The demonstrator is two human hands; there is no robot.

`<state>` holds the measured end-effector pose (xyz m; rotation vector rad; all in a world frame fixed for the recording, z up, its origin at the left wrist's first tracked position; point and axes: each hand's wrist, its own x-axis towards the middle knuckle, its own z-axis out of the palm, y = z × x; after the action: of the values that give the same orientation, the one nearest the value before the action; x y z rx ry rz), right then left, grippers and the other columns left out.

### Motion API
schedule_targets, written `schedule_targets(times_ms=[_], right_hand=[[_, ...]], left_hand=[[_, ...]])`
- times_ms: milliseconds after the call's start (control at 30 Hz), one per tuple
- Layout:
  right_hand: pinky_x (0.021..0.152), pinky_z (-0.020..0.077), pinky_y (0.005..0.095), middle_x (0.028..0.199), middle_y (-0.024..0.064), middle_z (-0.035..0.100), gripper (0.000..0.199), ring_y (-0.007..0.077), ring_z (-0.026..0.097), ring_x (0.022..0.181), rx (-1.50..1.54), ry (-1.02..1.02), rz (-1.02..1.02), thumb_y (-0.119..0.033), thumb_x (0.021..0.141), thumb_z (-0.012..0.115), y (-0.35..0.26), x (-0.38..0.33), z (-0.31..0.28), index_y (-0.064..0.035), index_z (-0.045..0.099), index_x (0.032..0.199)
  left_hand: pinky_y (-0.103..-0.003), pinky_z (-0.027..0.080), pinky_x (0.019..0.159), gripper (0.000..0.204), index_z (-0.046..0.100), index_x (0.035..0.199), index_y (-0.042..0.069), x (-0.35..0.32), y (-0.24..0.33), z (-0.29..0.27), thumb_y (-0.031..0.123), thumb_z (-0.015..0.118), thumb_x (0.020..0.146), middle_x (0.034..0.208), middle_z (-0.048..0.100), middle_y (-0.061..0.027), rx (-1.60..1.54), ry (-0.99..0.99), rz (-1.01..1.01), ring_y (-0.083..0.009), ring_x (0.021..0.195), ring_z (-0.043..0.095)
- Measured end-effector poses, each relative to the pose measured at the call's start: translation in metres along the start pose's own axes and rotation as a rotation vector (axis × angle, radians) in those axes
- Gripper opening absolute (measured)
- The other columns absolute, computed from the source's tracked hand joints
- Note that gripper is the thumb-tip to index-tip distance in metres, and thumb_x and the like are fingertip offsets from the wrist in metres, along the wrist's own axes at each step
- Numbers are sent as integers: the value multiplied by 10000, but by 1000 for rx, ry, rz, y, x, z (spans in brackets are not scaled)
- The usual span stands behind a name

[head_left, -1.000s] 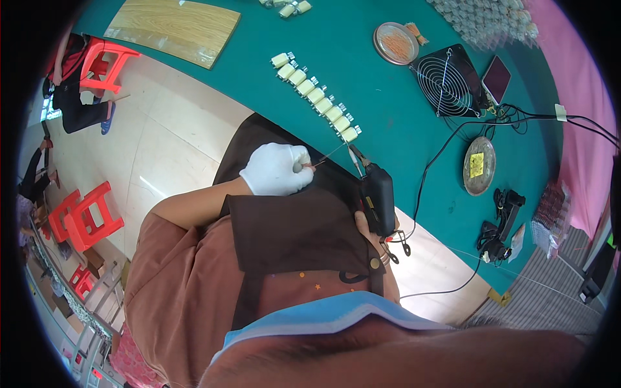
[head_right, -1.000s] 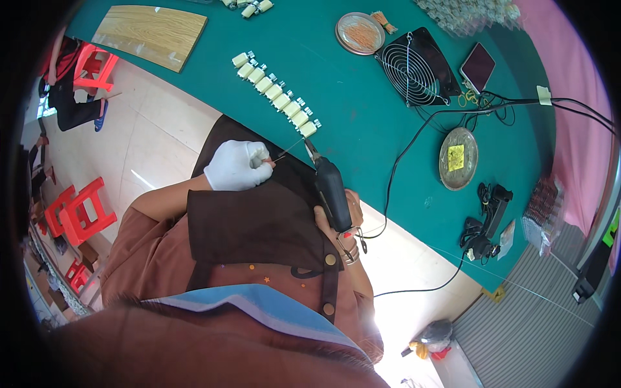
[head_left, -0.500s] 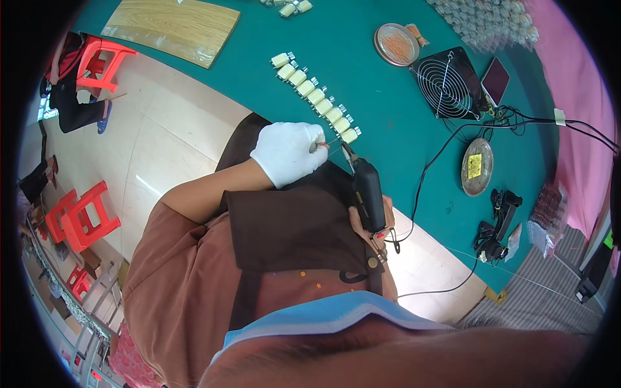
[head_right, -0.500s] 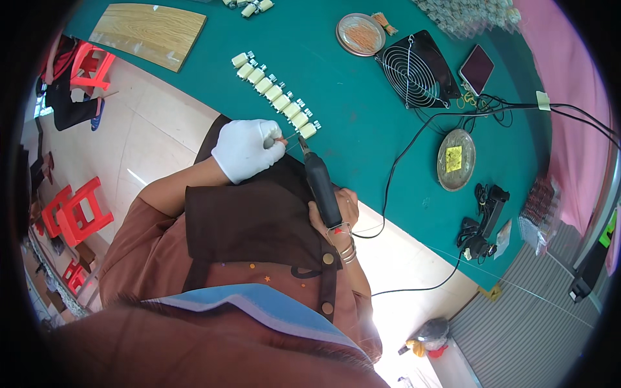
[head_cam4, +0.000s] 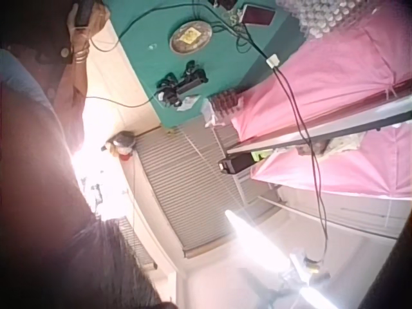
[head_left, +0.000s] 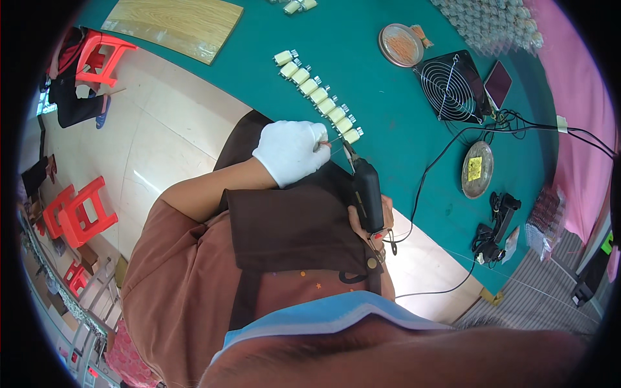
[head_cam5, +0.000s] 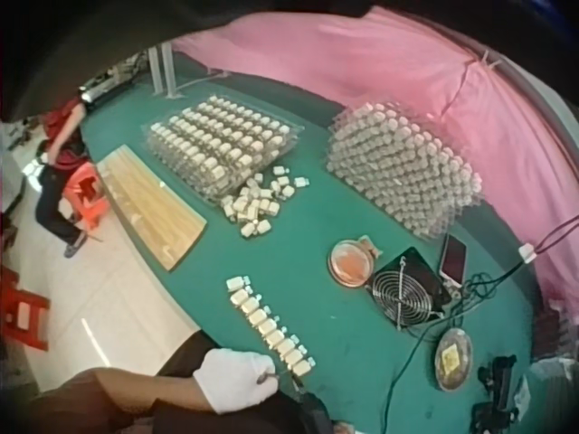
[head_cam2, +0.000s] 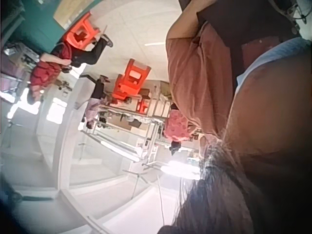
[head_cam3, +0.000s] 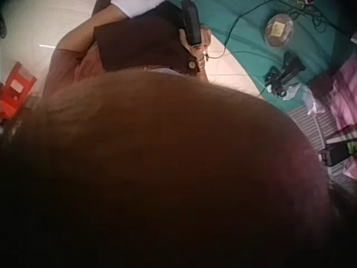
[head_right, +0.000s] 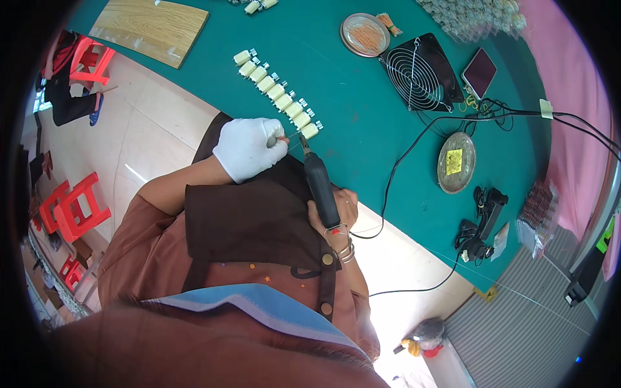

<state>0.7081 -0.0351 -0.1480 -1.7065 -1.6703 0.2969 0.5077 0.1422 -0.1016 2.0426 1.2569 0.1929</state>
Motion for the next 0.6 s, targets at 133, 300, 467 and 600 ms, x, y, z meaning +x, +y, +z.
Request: schedule_targets(times_ms=[133, 300, 467, 600], right_hand=[[721, 540, 386, 917, 90, 693, 376, 316, 655, 831, -8, -1, -20, -128, 616, 852, 0, 2, -2, -29, 697, 945], [767, 495, 409, 801, 103, 644, 331, 312, 629, 754, -21, 7, -42, -110, 593, 842, -3, 5, 0, -53, 632, 844], [764, 495, 408, 800, 99, 642, 329, 308, 628, 754, -14, 9, -49, -112, 596, 843, -4, 6, 0, -57, 632, 843], [762, 496, 408, 794, 95, 637, 323, 306, 623, 750, -17, 6, -46, -112, 597, 841, -5, 7, -1, -59, 632, 838]], left_hand=[[-413, 520, 608, 187, 714, 865, 112, 1, 1, -2, 288, 664, 828, 681, 679, -74, 18, -13, -1, -290, 653, 672], [-413, 522, 610, 176, 717, 868, 120, 2, 0, 0, 281, 662, 824, 676, 678, -71, 30, -15, 14, -290, 650, 672], [-414, 523, 618, 169, 713, 864, 124, 1, 1, -3, 280, 660, 829, 675, 677, -68, 6, -14, 21, -289, 651, 672], [-410, 523, 620, 168, 713, 868, 125, 1, 0, -1, 279, 659, 828, 682, 680, -66, 12, -11, 11, -285, 654, 673]])
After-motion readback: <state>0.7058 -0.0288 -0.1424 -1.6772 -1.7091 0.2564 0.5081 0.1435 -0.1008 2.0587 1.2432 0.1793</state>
